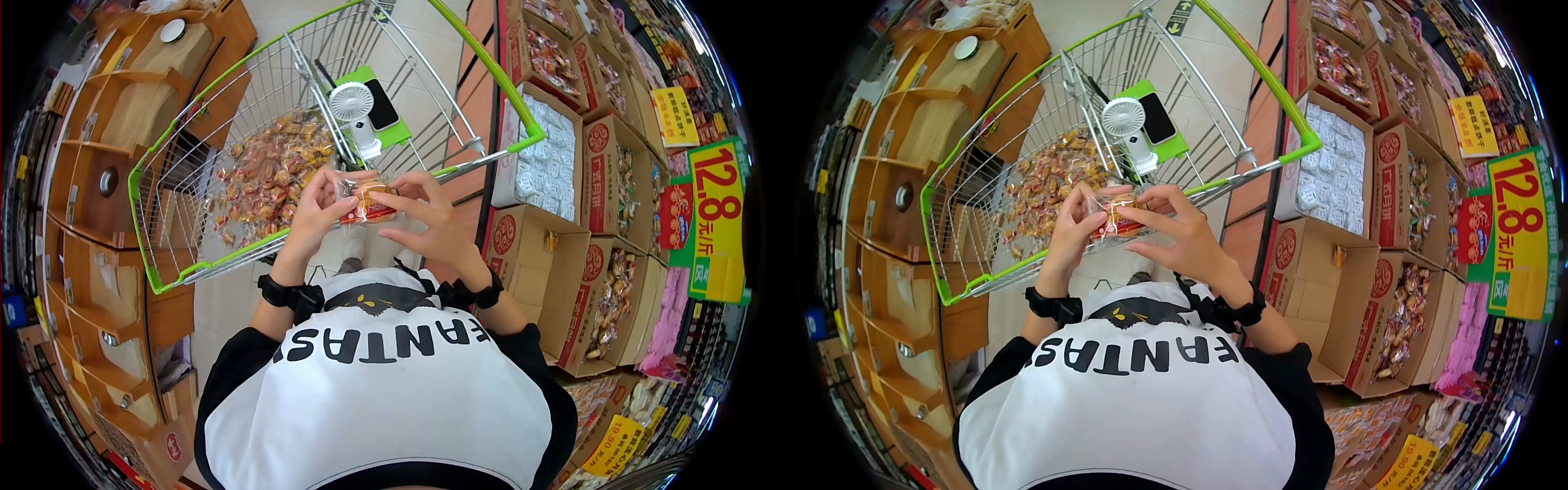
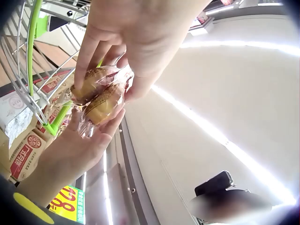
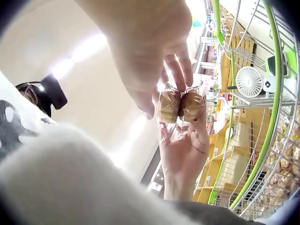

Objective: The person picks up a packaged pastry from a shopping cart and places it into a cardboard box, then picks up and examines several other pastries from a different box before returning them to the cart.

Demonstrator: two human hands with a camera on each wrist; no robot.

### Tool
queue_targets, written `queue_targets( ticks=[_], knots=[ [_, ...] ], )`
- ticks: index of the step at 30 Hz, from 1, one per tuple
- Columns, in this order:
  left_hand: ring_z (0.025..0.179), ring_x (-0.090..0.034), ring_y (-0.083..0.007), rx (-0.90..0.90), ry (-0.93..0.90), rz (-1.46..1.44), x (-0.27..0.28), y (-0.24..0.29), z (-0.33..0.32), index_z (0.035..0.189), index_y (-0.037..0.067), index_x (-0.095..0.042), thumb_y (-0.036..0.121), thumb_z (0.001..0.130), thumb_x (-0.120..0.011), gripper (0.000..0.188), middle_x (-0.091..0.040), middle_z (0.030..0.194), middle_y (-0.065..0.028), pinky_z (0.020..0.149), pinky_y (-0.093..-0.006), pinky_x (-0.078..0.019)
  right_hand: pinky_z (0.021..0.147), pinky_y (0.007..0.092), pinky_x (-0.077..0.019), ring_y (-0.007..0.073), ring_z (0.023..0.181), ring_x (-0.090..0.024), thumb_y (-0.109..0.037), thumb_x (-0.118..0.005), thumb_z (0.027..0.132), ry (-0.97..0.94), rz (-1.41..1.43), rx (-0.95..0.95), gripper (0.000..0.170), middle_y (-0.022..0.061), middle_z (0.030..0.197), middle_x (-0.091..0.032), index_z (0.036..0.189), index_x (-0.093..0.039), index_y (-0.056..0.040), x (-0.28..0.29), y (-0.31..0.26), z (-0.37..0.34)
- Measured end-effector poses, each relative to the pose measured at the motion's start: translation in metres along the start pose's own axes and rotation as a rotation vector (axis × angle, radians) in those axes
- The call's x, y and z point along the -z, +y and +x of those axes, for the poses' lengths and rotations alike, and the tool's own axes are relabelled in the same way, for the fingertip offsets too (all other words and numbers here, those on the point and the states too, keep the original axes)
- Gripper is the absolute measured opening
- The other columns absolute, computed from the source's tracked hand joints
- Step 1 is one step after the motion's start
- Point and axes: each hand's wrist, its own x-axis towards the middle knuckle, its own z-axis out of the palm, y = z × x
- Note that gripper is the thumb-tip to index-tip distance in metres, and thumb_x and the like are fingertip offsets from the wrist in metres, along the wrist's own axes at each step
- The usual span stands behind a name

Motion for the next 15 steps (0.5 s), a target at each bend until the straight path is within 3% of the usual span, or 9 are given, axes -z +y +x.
queue_targets(
  ticks=[1,3,7,11,13,14,15],
  knots=[
    [0.098,-0.053,-0.0183,-0.004,0.020,-0.027,0.004,0.003,-0.002,0.082,0.006,-0.037,0.004,0.074,-0.059,0.023,-0.049,0.115,-0.0213,0.083,-0.0280,-0.0437,0.070,0.0268,-0.0467,0.0171,0.077,-0.053,-0.010,-0.073,0.061,-0.012,0.008,0.009,0.049,0.0065,0.102,-0.045,0.107,-0.057,-0.0134,-0.002,-0.003,0.004],
    [0.098,-0.053,-0.0183,-0.029,0.038,-0.008,0.015,0.008,-0.008,0.083,0.006,-0.037,0.004,0.075,-0.059,0.023,-0.049,0.114,-0.0214,0.083,-0.0285,-0.0439,0.073,0.0276,-0.0461,0.0173,0.084,-0.052,-0.008,-0.071,0.062,0.019,0.081,-0.162,0.055,0.0078,0.104,-0.044,0.114,-0.051,-0.0099,-0.007,-0.009,0.014],
    [0.097,-0.053,-0.0179,-0.038,0.080,-0.019,0.035,0.016,-0.020,0.084,0.007,-0.038,0.005,0.076,-0.058,0.022,-0.051,0.112,-0.0216,0.081,-0.0290,-0.0444,0.076,0.0276,-0.0455,0.0171,0.091,-0.051,-0.008,-0.069,0.065,0.025,0.106,-0.211,0.059,0.0093,0.107,-0.043,0.119,-0.045,-0.0068,-0.023,-0.001,0.026],
    [0.097,-0.054,-0.0180,-0.057,0.132,-0.011,0.056,0.015,-0.032,0.085,0.008,-0.038,0.005,0.078,-0.056,0.019,-0.051,0.112,-0.0214,0.081,-0.0282,-0.0444,0.078,0.0271,-0.0452,0.0183,0.095,-0.051,-0.008,-0.058,0.078,-0.204,0.345,-0.353,0.051,0.0104,0.119,-0.039,0.124,-0.037,-0.0068,-0.053,0.006,0.032],
    [0.093,-0.055,-0.0178,-0.056,0.248,-0.013,0.066,0.014,-0.038,0.085,0.008,-0.039,0.010,0.079,-0.055,0.017,-0.051,0.111,-0.0222,0.080,-0.0274,-0.0444,0.075,0.0272,-0.0468,0.0178,0.095,-0.052,-0.013,-0.055,0.082,-0.299,0.773,-0.688,0.055,0.0128,0.116,-0.042,0.129,-0.027,-0.0076,-0.069,0.005,0.038],
    [0.093,-0.055,-0.0178,-0.063,0.259,-0.015,0.072,0.012,-0.042,0.085,0.008,-0.039,0.010,0.079,-0.055,0.017,-0.051,0.111,-0.0222,0.080,-0.0274,-0.0444,0.072,0.0264,-0.0480,0.0165,0.090,-0.054,-0.016,-0.053,0.084,-0.295,0.803,-0.681,0.056,0.0145,0.112,-0.045,0.130,-0.022,-0.0076,-0.081,0.009,0.037],
    [0.091,-0.055,-0.0150,-0.024,0.347,-0.007,0.077,0.011,-0.046,0.085,0.008,-0.040,0.009,0.080,-0.054,0.015,-0.054,0.105,-0.0162,0.079,-0.0261,-0.0442,0.072,0.0264,-0.0480,0.0165,0.090,-0.054,-0.016,-0.053,0.084,-0.309,0.803,-0.681,0.056,0.0145,0.112,-0.045,0.130,-0.022,-0.0076,-0.090,0.012,0.039]
  ],
)
